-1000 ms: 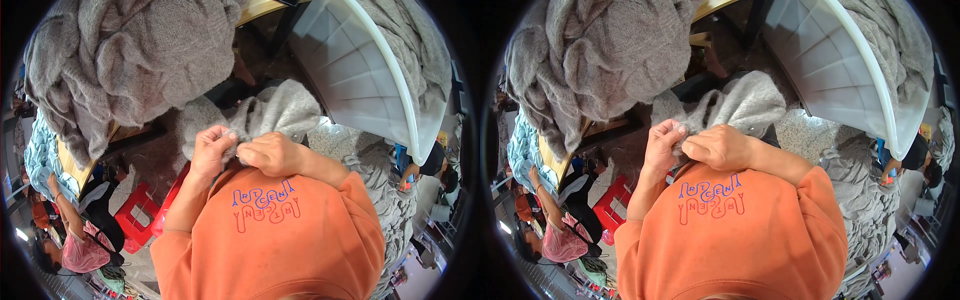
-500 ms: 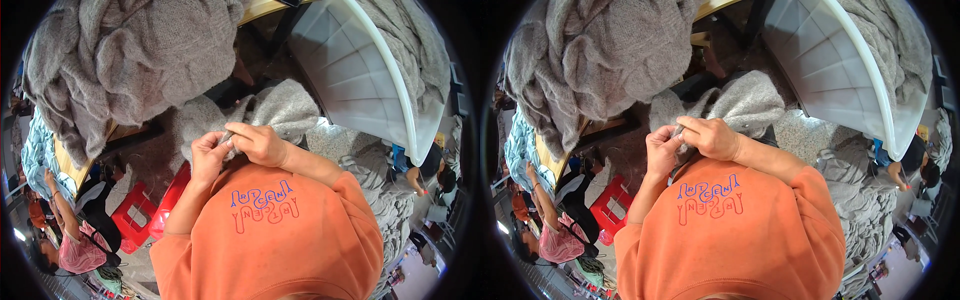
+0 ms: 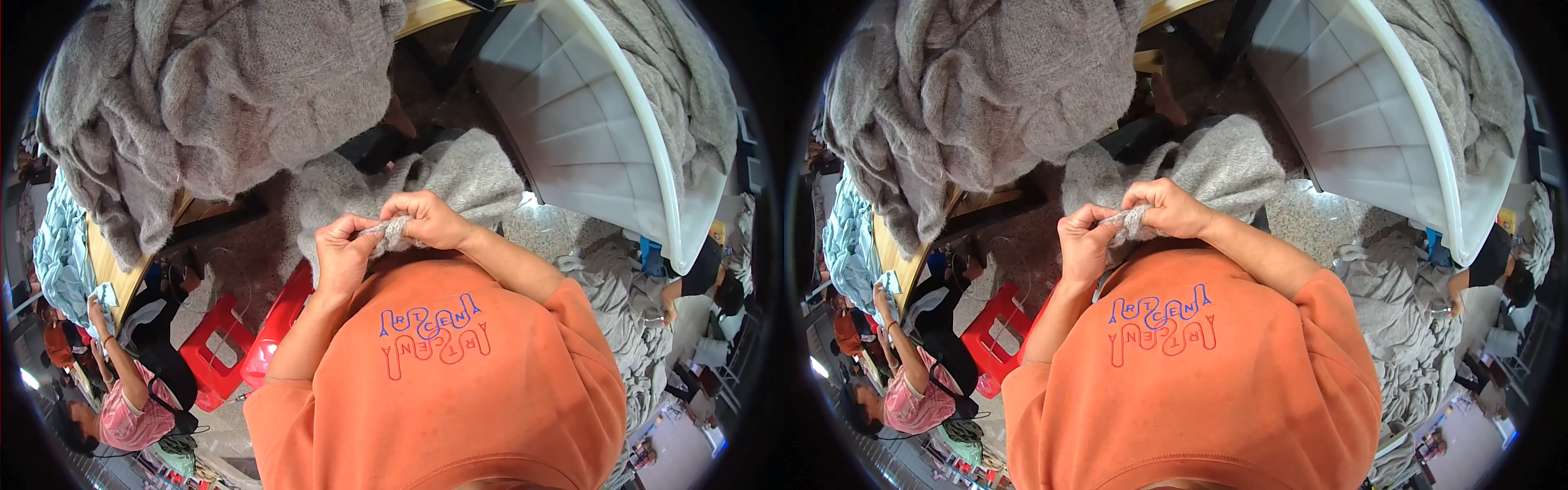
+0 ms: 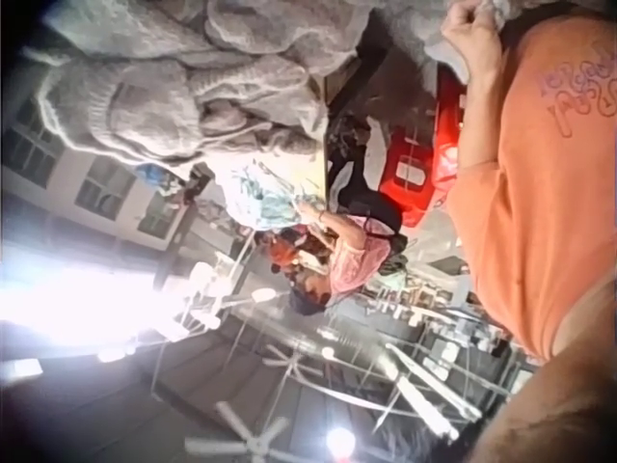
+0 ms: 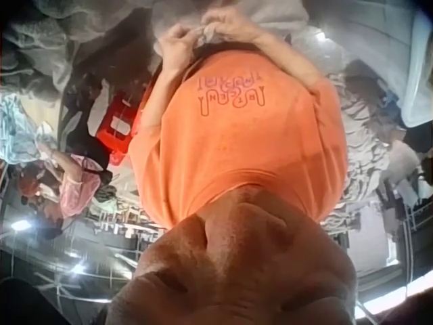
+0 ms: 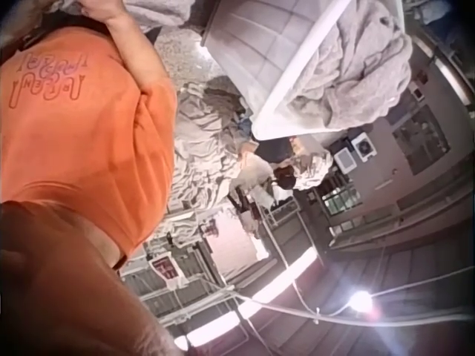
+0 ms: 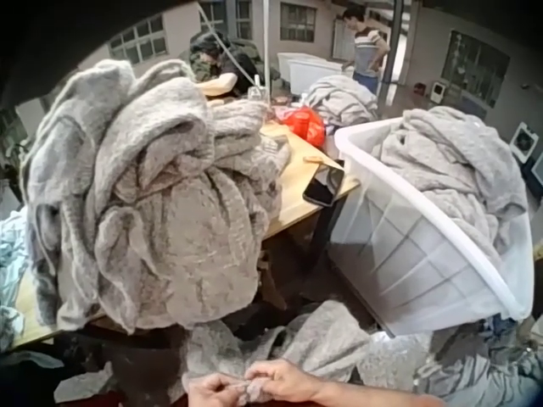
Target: Inspecting and folding fuzzy gray blankets in a factory setting.
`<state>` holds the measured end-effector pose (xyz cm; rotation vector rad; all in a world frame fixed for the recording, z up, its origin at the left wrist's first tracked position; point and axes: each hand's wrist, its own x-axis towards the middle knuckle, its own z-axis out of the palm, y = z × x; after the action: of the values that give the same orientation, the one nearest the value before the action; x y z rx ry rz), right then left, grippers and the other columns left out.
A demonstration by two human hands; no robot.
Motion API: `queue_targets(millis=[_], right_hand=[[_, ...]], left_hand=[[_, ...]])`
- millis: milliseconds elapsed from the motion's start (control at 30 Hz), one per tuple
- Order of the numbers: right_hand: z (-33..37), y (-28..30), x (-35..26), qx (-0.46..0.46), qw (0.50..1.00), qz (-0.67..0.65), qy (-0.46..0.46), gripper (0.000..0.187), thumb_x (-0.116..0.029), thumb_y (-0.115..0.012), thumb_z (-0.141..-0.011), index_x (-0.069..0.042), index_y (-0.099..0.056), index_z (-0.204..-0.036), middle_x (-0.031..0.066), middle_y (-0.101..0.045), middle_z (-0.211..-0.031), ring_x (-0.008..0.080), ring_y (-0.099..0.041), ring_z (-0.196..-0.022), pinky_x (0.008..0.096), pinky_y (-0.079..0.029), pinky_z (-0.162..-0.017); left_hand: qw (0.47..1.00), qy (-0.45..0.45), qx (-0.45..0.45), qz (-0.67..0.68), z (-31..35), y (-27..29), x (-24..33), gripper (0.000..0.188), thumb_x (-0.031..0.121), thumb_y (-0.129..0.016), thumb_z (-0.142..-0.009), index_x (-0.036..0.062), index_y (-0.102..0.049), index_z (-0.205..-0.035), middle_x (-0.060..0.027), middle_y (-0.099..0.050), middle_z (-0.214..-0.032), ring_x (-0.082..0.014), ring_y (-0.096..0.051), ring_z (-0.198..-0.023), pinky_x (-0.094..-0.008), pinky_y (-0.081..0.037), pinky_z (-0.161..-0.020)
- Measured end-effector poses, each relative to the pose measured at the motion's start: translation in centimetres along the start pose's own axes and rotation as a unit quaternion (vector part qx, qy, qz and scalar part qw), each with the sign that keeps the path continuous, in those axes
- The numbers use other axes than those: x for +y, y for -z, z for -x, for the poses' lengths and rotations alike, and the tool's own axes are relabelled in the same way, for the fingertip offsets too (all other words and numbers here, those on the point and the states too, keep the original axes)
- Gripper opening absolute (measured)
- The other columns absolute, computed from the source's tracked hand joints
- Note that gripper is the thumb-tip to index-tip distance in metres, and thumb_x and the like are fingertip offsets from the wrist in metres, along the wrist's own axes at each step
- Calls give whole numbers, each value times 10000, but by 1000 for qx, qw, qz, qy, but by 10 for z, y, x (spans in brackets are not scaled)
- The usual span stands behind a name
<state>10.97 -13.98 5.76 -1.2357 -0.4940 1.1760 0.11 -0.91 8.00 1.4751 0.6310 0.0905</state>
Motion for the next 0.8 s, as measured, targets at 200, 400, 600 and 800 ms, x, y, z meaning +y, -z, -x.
queue_targets(millis=[200,400,600,800], right_hand=[[-1,-4,19,49,992,111,36,74,-8,-512,-723,-8,-570,-768,36,-540,-582,93,-489,-496,259,-382,-456],[5,-18,9,207,877,361,240,92,15,-508,-630,-18,-509,-715,131,-531,-633,309,-548,-584,393,-433,-483],[0,-18,5,222,820,445,285,99,14,-509,-618,-44,-456,-678,122,-473,-610,306,-521,-564,384,-430,-460],[-5,-17,-3,189,837,421,292,153,67,-495,-631,-15,-529,-756,112,-511,-647,259,-529,-544,334,-412,-451]], left_hand=[[992,-79,34,-91,0,-1,-13,50,-58,-589,-709,-18,-614,-725,9,-557,-621,-33,-468,-573,-193,-381,-488],[957,-207,94,-180,-5,-10,-10,107,-79,-573,-666,8,-590,-727,-89,-577,-658,-139,-537,-565,-244,-422,-523],[917,-310,135,-212,-11,-15,-11,125,-87,-587,-668,10,-580,-748,-90,-595,-701,-144,-543,-570,-236,-428,-515],[845,-434,174,-260,-10,-15,-11,179,-121,-580,-644,21,-565,-751,-125,-598,-720,-226,-577,-590,-268,-460,-530]])
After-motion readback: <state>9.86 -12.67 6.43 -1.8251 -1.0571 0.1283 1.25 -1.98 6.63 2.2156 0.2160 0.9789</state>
